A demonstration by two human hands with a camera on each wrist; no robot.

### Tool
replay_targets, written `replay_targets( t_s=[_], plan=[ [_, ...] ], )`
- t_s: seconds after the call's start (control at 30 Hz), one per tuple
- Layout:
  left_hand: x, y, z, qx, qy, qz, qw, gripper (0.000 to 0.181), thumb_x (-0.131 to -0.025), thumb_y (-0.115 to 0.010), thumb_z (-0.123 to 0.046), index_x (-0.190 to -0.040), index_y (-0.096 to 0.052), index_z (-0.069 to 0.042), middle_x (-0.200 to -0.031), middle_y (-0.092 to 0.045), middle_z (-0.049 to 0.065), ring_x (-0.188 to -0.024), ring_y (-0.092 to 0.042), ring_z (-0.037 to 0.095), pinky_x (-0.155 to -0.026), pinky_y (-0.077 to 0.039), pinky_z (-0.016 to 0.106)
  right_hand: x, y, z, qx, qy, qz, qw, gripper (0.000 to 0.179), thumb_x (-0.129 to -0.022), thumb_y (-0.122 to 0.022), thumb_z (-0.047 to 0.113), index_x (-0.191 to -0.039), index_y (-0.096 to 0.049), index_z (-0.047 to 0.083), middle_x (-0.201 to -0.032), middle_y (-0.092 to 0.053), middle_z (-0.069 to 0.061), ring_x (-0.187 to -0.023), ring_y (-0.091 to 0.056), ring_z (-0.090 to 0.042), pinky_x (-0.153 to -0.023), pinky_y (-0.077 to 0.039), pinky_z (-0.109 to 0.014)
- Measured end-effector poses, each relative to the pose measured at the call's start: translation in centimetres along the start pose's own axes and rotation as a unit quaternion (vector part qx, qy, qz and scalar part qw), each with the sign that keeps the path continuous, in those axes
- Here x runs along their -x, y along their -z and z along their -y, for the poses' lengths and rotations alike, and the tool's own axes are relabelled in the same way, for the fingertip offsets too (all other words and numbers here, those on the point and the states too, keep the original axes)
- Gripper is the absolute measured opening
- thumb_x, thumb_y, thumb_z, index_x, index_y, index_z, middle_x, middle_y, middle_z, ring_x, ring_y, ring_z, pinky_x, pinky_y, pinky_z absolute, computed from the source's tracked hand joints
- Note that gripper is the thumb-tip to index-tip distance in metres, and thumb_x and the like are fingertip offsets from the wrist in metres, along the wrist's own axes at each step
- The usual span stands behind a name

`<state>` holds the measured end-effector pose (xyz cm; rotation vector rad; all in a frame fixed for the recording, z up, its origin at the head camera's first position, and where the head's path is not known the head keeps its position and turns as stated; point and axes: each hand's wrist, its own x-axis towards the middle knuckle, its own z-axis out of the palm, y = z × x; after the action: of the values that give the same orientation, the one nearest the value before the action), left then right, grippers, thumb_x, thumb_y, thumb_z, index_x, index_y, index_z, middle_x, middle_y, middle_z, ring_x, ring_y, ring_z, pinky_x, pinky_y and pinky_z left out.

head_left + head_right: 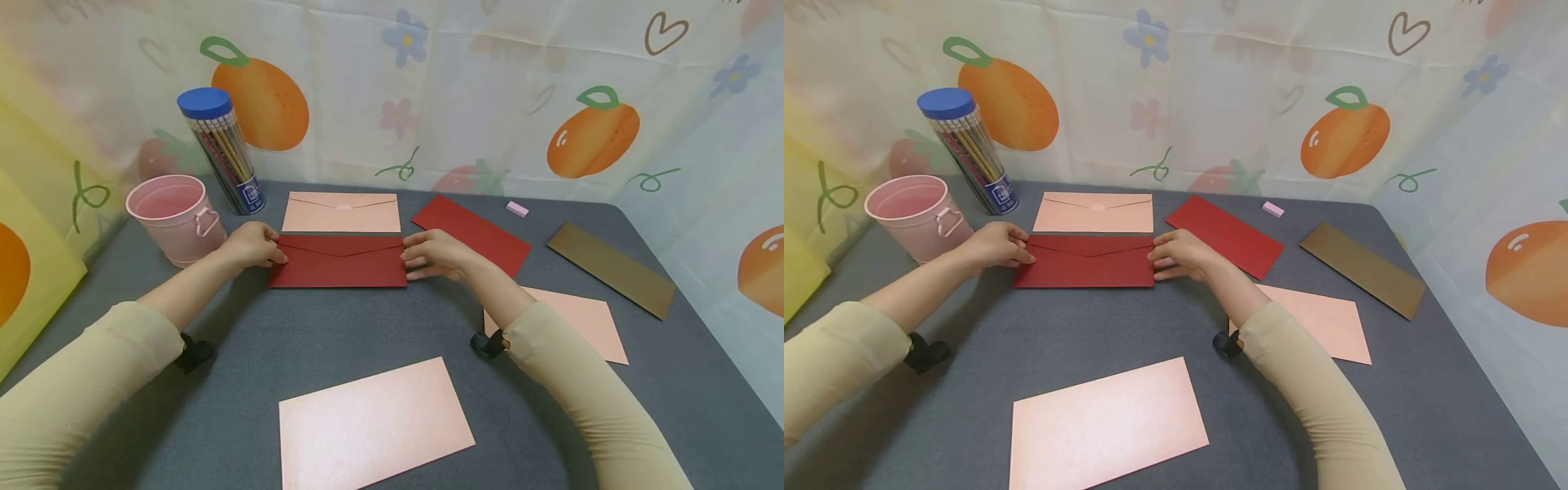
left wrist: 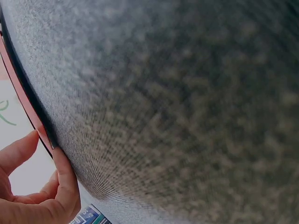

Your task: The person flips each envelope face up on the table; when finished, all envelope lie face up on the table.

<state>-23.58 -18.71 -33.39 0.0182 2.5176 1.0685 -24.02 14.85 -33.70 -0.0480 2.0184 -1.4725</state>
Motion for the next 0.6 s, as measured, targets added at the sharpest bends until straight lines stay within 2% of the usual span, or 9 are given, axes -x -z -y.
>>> replay_targets(
  t_s=[0.2,0.37,0.6],
  plan=[
    [-0.10,0.03,0.03,-0.019,0.004,-0.006,0.9998,0.066,-0.089,-0.065,-0.007,-0.139,-0.034,0.022,-0.144,-0.038,0.039,-0.122,-0.058,0.045,-0.100,-0.053,0.046,-0.09,-0.16,0.00,0.004,-0.004,-0.004,1.0000,0.055,-0.101,-0.051,0.010,-0.153,-0.031,0.002,-0.152,-0.041,-0.018,-0.119,-0.056,-0.028,-0.096,-0.057,-0.036],
    [-0.20,0.07,0.00,-0.032,0.004,-0.013,0.9994,0.066,-0.087,-0.068,-0.009,-0.137,-0.036,0.021,-0.140,-0.042,0.038,-0.114,-0.062,0.040,-0.096,-0.057,0.043,-0.36,-0.05,-0.18,0.009,-0.002,-0.007,0.9999,0.055,-0.101,-0.051,0.009,-0.152,-0.032,0.003,-0.152,-0.040,-0.016,-0.109,-0.058,-0.022,-0.093,-0.058,-0.033],
    [-0.14,-0.11,-0.09,-0.044,-0.006,-0.020,0.9988,0.064,-0.087,-0.068,-0.009,-0.135,-0.038,0.020,-0.132,-0.047,0.036,-0.111,-0.063,0.042,-0.093,-0.058,0.042,-0.52,0.12,-0.42,0.015,0.001,-0.007,0.9999,0.056,-0.100,-0.053,0.010,-0.152,-0.032,0.003,-0.152,-0.041,-0.016,-0.104,-0.059,-0.019,-0.092,-0.058,-0.032]
  ],
)
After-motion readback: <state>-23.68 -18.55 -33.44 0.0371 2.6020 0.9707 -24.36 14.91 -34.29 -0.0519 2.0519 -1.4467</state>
